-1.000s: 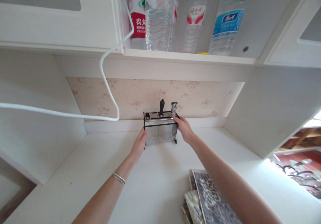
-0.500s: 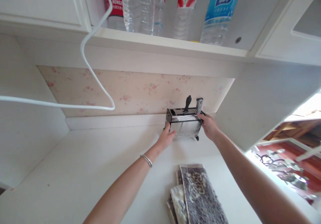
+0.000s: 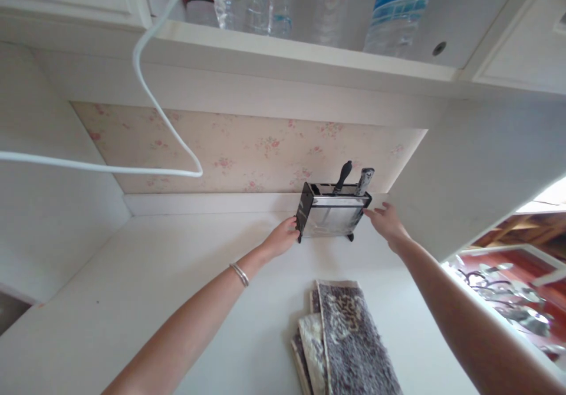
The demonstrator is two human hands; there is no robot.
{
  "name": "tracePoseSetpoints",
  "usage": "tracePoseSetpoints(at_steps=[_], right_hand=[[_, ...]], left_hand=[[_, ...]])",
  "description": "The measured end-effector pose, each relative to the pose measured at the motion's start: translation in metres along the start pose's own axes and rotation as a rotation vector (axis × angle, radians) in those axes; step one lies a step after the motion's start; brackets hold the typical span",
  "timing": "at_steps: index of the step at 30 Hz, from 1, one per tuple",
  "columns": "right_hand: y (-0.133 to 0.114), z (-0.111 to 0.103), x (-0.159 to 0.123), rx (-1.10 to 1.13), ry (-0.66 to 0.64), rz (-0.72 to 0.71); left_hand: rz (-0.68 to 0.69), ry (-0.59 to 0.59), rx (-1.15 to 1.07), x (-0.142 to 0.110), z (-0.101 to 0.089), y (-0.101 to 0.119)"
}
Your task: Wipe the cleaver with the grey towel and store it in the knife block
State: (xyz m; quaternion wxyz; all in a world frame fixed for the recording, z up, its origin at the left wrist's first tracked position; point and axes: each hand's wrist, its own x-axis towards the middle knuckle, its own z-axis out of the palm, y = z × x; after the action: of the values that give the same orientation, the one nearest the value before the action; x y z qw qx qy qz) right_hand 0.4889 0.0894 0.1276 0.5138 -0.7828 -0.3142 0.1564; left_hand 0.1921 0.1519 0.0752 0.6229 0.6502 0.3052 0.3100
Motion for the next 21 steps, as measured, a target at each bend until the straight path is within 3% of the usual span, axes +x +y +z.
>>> tracePoseSetpoints(at_steps=[2, 4, 8, 10, 13, 16, 21], right_hand=[[0.006, -0.012, -0.02, -0.194, -0.033, -0.044], [0.015, -0.019, -0.061, -0.342, -0.162, -0.069], [0.05, -0.005, -0.191, -0.45, -0.446, -0.183], [0.073, 0.012, -0.255, -0.588, -0.455, -0.332], [0.1, 0.032, -0.312, -0.785, -0.26, -0.509], [0.114, 0.033, -0.314, -0.874, -0.2, -0.608], [0.125, 0.008, -0.248, -0.993, -0.186, -0.601]], left_hand=[[-0.068, 0.049, 0.006, -0.035, -0.017, -0.003], [-0.103, 0.094, -0.001, -0.075, -0.034, -0.005], [-0.137, 0.322, -0.057, -0.153, -0.062, -0.014], [-0.178, 0.405, -0.083, -0.185, -0.071, -0.024], [-0.237, 0.458, -0.109, -0.223, -0.081, -0.041], [-0.266, 0.467, -0.123, -0.248, -0.089, -0.051], [-0.252, 0.382, -0.117, -0.266, -0.102, -0.054]])
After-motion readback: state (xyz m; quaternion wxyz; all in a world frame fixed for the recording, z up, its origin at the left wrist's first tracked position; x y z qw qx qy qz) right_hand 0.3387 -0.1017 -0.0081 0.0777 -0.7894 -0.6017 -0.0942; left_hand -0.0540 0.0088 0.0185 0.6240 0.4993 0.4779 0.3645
